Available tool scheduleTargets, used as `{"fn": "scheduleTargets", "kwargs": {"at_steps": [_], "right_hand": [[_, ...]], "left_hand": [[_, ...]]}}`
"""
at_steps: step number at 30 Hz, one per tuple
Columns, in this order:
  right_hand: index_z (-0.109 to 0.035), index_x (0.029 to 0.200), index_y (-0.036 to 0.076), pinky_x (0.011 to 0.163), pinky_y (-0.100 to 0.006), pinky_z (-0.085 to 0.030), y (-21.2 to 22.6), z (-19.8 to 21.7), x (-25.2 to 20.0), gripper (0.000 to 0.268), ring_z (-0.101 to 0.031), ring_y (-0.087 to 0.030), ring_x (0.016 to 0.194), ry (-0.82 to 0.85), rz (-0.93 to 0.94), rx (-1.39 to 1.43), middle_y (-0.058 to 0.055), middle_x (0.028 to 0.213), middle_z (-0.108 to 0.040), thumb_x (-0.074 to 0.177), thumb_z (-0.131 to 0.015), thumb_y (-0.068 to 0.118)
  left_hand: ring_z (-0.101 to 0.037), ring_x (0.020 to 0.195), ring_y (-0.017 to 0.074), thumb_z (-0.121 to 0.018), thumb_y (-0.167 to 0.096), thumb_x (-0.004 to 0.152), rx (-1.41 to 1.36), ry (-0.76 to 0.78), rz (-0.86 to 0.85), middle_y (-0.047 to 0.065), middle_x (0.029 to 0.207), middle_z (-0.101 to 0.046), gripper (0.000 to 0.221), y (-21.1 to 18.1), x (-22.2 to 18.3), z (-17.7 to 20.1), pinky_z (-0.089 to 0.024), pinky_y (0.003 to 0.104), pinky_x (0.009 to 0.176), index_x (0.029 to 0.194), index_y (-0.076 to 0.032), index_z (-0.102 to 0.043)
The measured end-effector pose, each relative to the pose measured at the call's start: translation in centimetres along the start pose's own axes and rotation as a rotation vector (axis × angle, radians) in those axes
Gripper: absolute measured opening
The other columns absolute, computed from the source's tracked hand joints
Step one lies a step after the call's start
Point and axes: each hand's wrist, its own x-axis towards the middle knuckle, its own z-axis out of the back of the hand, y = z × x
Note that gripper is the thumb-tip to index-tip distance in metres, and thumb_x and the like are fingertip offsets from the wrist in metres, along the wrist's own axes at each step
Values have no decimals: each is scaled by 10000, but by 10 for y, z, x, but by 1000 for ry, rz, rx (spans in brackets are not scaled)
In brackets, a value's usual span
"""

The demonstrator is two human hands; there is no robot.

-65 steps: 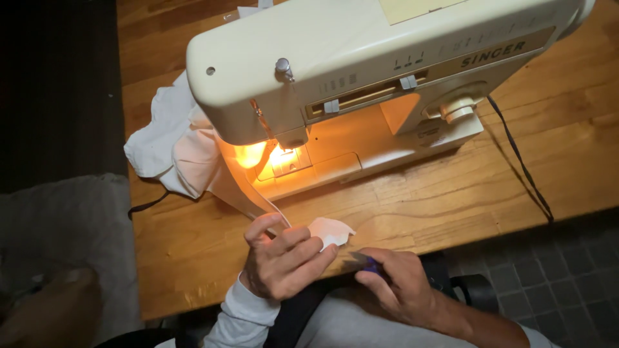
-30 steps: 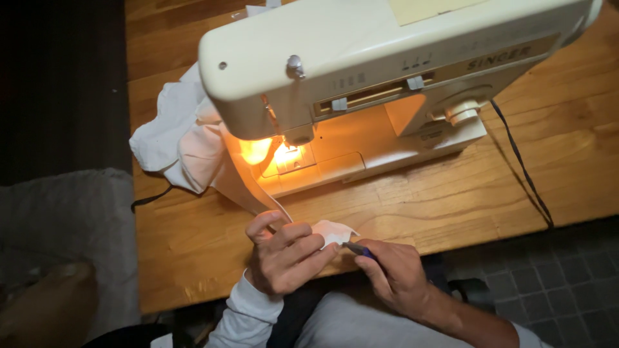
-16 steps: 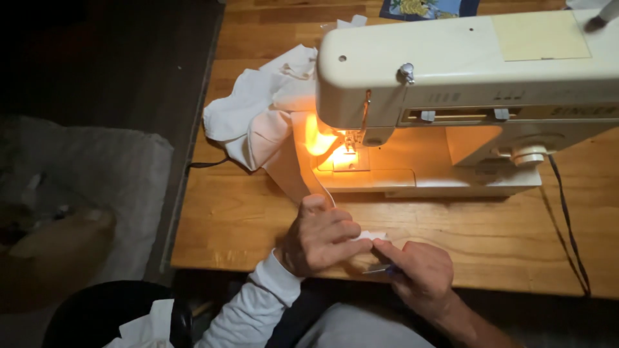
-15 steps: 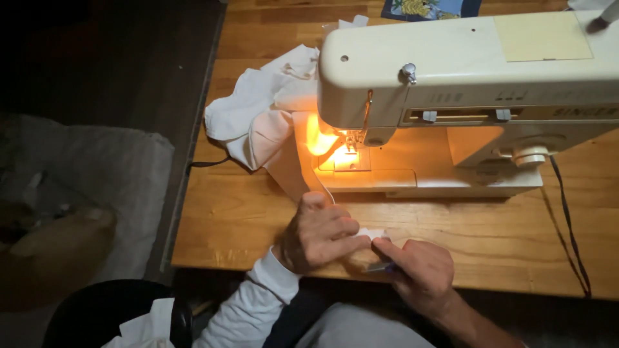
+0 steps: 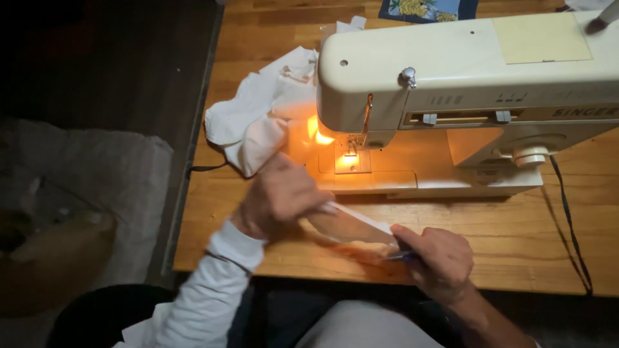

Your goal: Using a seam ripper to remove stitches from white fabric and preparing it for sewing on a machine

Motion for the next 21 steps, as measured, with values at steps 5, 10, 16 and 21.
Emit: {"fn": "scheduleTargets", "kwargs": {"at_steps": [5,10,16,21], "right_hand": [[-789,1394,2,635,-386,-478,-10,8,6,303,-576,-212,632,-10,-41,-7,-59,839,-689,1151,-651,120],[-778,1369,-41,713,-380,-570,-11,16,14,348,-757,-244,748,-30,-99,41,-122,991,-835,1044,-652,-37],[-842,1317,50,814,-405,-623,-24,17,-14,246,-808,-284,861,-105,-187,-108,-156,1128,-876,1074,-839,12],[-825,1385,36,857,-329,-619,-33,30,-29,442,-779,-199,850,-129,-349,-24,-89,1057,-853,981,-665,-47]], "left_hand": [[-675,779,225,-651,-304,1237,164,143,52,-4,939,-770,247,50,-26,41,-370,438,814,1128,-179,-835],[-751,881,254,-658,-442,1234,299,127,98,-3,981,-794,348,74,-15,78,-343,454,871,1061,-183,-813],[-650,873,318,-725,-238,780,467,193,185,-9,895,-682,418,90,-42,117,-326,511,926,1149,-216,-921],[-522,733,346,-297,-697,1143,488,197,274,61,744,-554,840,23,-38,145,-355,566,919,1171,-159,-942]]}}
